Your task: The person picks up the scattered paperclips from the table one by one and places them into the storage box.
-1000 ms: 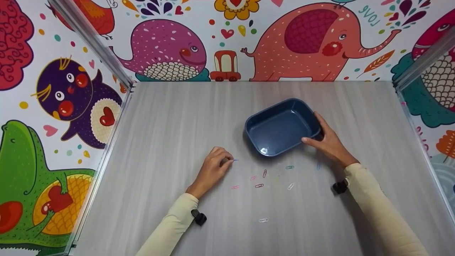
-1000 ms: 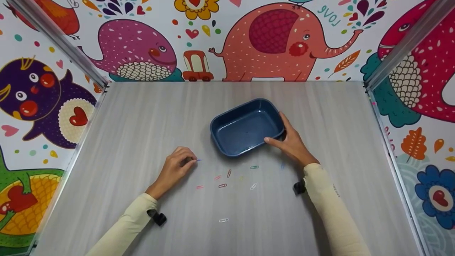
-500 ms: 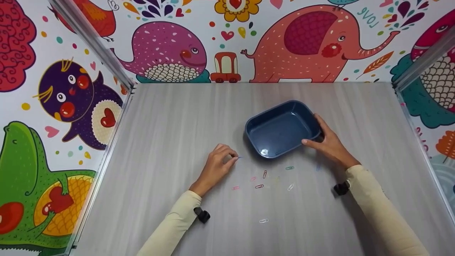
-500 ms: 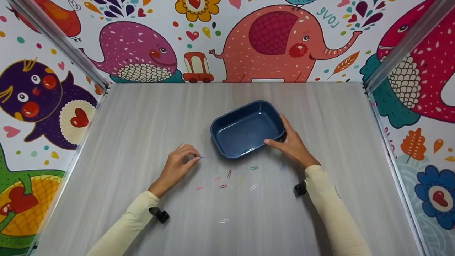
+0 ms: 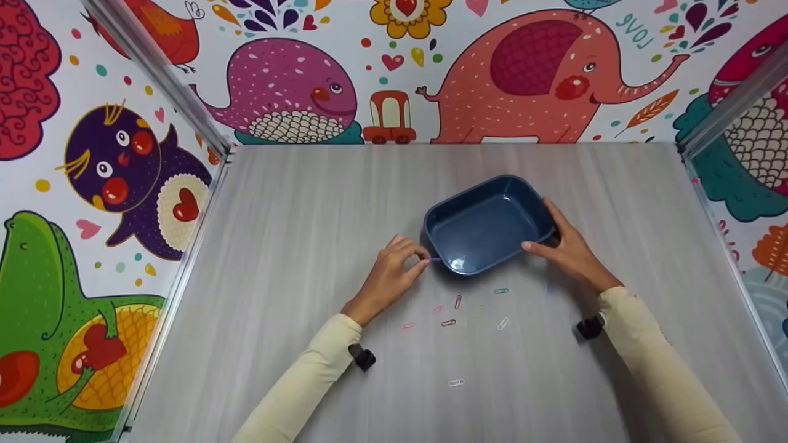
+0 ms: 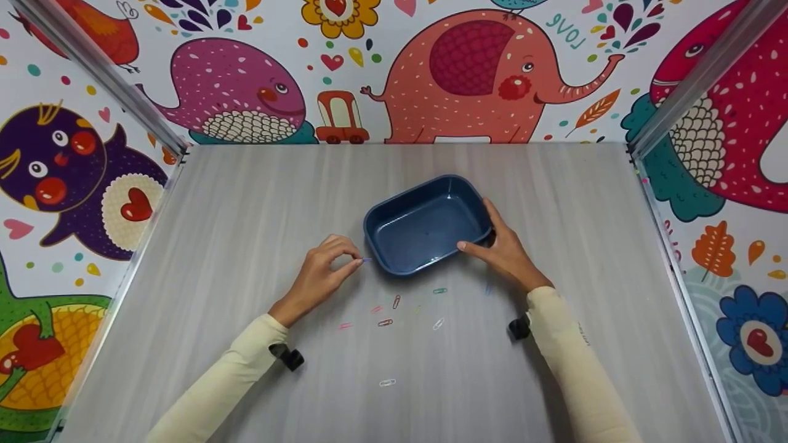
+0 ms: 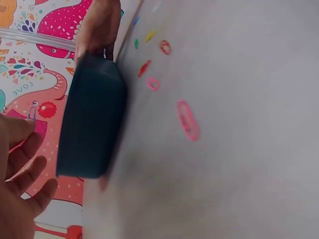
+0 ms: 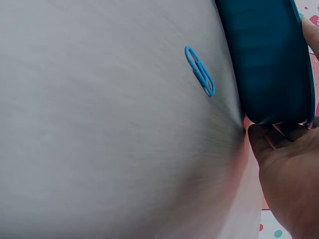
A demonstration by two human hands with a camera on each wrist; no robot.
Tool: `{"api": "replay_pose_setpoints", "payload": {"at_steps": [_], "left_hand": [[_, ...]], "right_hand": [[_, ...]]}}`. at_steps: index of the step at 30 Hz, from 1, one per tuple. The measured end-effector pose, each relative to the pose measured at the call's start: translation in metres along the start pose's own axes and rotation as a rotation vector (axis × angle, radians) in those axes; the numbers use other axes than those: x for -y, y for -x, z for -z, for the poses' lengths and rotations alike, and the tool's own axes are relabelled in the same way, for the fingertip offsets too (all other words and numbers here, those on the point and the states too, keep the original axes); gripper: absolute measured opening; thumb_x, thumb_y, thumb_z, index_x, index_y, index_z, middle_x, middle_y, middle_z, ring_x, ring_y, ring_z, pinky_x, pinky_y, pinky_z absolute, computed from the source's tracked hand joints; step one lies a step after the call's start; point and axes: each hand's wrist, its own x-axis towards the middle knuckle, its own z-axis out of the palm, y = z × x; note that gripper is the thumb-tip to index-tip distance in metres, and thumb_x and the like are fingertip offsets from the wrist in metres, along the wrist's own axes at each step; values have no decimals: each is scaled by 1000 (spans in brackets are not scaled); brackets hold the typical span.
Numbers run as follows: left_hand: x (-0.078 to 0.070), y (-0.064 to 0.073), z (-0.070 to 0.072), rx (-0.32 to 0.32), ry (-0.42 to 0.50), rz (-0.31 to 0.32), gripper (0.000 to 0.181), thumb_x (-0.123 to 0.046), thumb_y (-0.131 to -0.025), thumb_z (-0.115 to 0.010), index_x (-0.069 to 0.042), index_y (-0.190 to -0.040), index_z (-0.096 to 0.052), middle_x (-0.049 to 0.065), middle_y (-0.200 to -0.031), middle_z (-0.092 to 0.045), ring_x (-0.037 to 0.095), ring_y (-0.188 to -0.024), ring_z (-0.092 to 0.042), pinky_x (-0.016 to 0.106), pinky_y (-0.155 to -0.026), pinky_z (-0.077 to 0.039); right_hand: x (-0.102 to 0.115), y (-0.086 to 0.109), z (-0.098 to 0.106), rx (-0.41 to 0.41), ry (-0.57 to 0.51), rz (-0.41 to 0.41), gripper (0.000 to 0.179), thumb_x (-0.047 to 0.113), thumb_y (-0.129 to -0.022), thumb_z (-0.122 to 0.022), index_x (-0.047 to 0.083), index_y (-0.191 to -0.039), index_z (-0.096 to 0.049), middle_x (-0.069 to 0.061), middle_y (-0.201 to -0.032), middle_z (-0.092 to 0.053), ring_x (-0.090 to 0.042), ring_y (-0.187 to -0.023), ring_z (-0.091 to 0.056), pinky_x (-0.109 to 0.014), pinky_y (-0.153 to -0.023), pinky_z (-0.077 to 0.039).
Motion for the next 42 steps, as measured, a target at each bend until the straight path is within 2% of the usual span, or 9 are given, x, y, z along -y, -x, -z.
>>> {"api": "replay_pose_setpoints", "payload": {"at_steps": [5,9,22,27,33,42], "left_hand": [[-4,-15,-3,9,16,-29,7,0,-101,-79,-6,-104,-77,4,-105,-75,22,-106,-65,39,-96,-56],[-4,-24,-7,8,26,-45,4,0,-101,-78,-2,-104,-77,6,-105,-75,24,-104,-65,39,-94,-55],[3,-41,-17,13,20,-20,6,-1,-99,-80,-5,-104,-78,7,-102,-76,24,-100,-65,38,-94,-55],[4,-47,-20,51,-1,-19,3,-4,-102,-78,-4,-104,-79,6,-102,-76,24,-100,-65,36,-92,-56],[4,-58,-23,109,-31,-5,6,-7,-104,-76,-2,-105,-80,6,-103,-77,23,-104,-66,35,-97,-55],[4,-72,-31,177,-61,-17,3,-6,-102,-78,-3,-101,-78,9,-101,-77,24,-102,-66,37,-94,-56]], "right_hand": [[-1,0,0,-5,-18,-3,112,33,-98,-85,25,-179,-9,-12,-185,-8,-44,-168,-12,-68,-130,-18],[-2,0,-1,-9,-30,-5,111,33,-98,-85,26,-179,-10,-11,-185,-8,-43,-168,-11,-68,-130,-18],[-3,1,-3,-20,-35,-3,110,33,-99,-85,28,-179,-10,-11,-185,-10,-42,-168,-14,-68,-130,-20],[-4,1,-4,-24,-63,16,109,26,-99,-85,26,-179,-11,-10,-185,-10,-41,-168,-14,-67,-130,-21],[-3,1,-4,-25,-70,-3,109,30,-99,-85,30,-179,-11,-9,-185,-9,-40,-168,-13,-67,-130,-20],[-6,1,-4,-17,-61,-8,108,32,-100,-85,33,-178,-10,-6,-185,-8,-38,-169,-11,-66,-131,-17]]}}
